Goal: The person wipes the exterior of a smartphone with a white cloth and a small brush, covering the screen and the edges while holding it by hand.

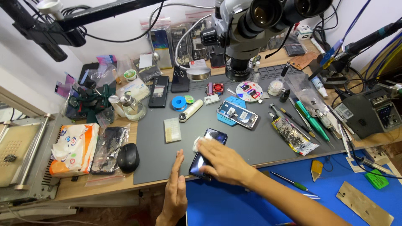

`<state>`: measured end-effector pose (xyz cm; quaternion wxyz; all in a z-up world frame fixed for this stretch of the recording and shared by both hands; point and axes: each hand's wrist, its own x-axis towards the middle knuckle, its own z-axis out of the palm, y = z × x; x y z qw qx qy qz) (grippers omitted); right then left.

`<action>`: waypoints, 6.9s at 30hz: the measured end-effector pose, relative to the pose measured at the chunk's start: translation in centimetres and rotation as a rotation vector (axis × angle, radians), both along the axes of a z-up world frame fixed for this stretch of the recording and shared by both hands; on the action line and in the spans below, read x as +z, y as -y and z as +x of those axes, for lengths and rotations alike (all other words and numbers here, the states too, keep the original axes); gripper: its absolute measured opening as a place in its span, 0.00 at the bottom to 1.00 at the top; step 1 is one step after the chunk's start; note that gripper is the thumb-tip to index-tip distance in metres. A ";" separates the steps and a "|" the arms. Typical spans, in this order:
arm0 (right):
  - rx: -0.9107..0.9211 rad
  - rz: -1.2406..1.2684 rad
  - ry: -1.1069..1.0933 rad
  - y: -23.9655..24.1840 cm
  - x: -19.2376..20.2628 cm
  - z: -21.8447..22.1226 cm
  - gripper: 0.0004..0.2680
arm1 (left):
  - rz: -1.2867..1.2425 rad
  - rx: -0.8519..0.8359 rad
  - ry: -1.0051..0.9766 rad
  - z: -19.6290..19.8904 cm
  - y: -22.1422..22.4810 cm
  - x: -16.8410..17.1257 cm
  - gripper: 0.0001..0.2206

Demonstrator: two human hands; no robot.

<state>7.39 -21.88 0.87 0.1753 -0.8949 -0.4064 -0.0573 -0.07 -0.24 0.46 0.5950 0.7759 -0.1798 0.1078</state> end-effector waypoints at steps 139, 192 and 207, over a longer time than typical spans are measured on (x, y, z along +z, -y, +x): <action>-0.173 0.552 0.276 6.0 5.9 -5.0 0.16 | -0.793 -0.486 -0.977 3.5 6.9 3.4 0.38; 0.427 0.123 -0.039 2.0 6.4 -8.9 0.28 | -1.292 -0.465 -1.300 -0.4 5.7 5.8 0.51; 0.078 0.245 0.190 0.3 5.8 -6.9 0.26 | -1.844 -0.183 0.623 -2.1 19.9 -0.3 0.41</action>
